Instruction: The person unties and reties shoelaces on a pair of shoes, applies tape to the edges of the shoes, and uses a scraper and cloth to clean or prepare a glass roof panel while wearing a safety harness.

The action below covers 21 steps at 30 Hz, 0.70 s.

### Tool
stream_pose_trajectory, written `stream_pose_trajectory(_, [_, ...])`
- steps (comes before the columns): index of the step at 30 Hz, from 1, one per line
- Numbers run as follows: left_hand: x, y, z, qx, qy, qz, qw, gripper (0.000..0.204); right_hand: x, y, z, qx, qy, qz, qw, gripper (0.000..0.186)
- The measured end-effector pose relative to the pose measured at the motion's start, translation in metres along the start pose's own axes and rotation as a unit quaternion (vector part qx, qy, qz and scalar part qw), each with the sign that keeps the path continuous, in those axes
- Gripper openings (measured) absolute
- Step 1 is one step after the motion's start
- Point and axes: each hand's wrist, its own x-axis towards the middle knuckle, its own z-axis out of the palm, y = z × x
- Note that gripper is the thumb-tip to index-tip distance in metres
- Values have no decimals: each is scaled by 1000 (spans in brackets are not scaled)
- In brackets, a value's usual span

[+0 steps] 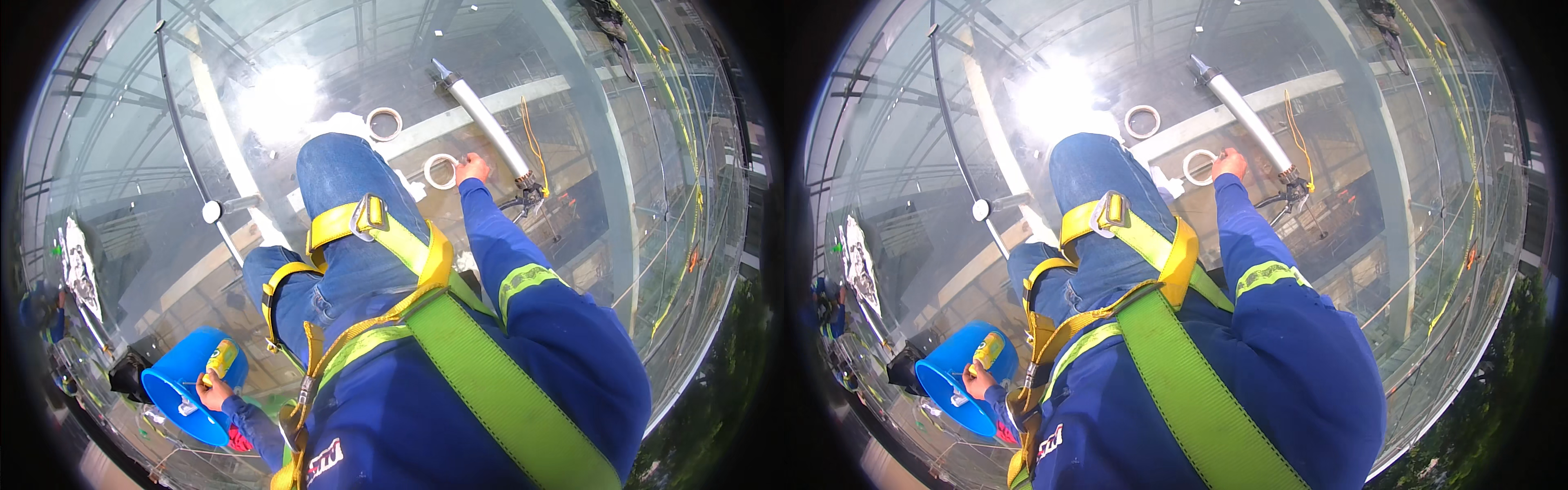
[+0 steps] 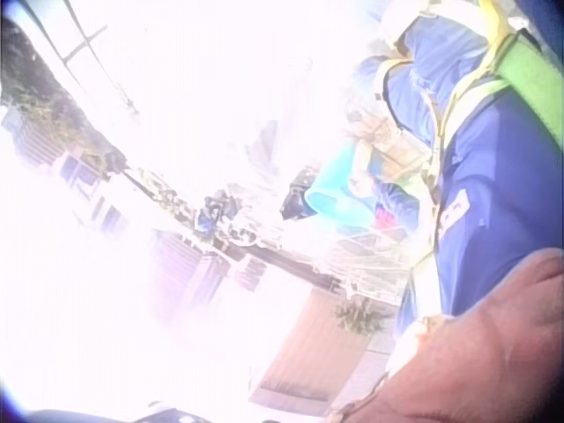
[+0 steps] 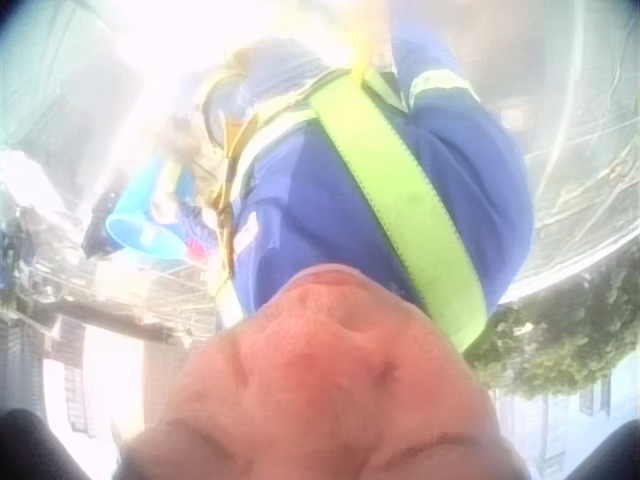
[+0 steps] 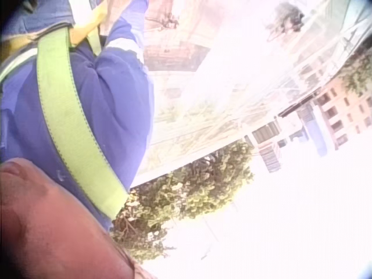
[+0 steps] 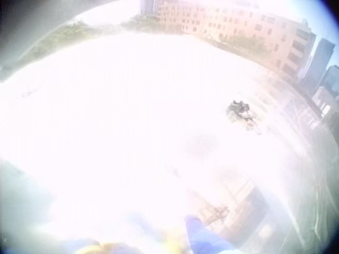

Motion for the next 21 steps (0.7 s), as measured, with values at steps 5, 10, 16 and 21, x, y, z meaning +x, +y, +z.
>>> stream_pose_trajectory(5, [15,9,14,13,42,83,996,32,19,0,-24,177,32,-1,984,23])
stream_pose_trajectory(10, [57,39,30,-65,36,43,996,30,4,-45,-35,283,8,-111,953,27])
stream_pose_trajectory(16, [171,92,113,47,15,90,995,31,-19,-134,-46,312,-137,-122,932,37])
stream_pose_trajectory(21, [265,131,202,79,-11,96,992,29,-28,-232,-28,275,-197,-94,936,30])
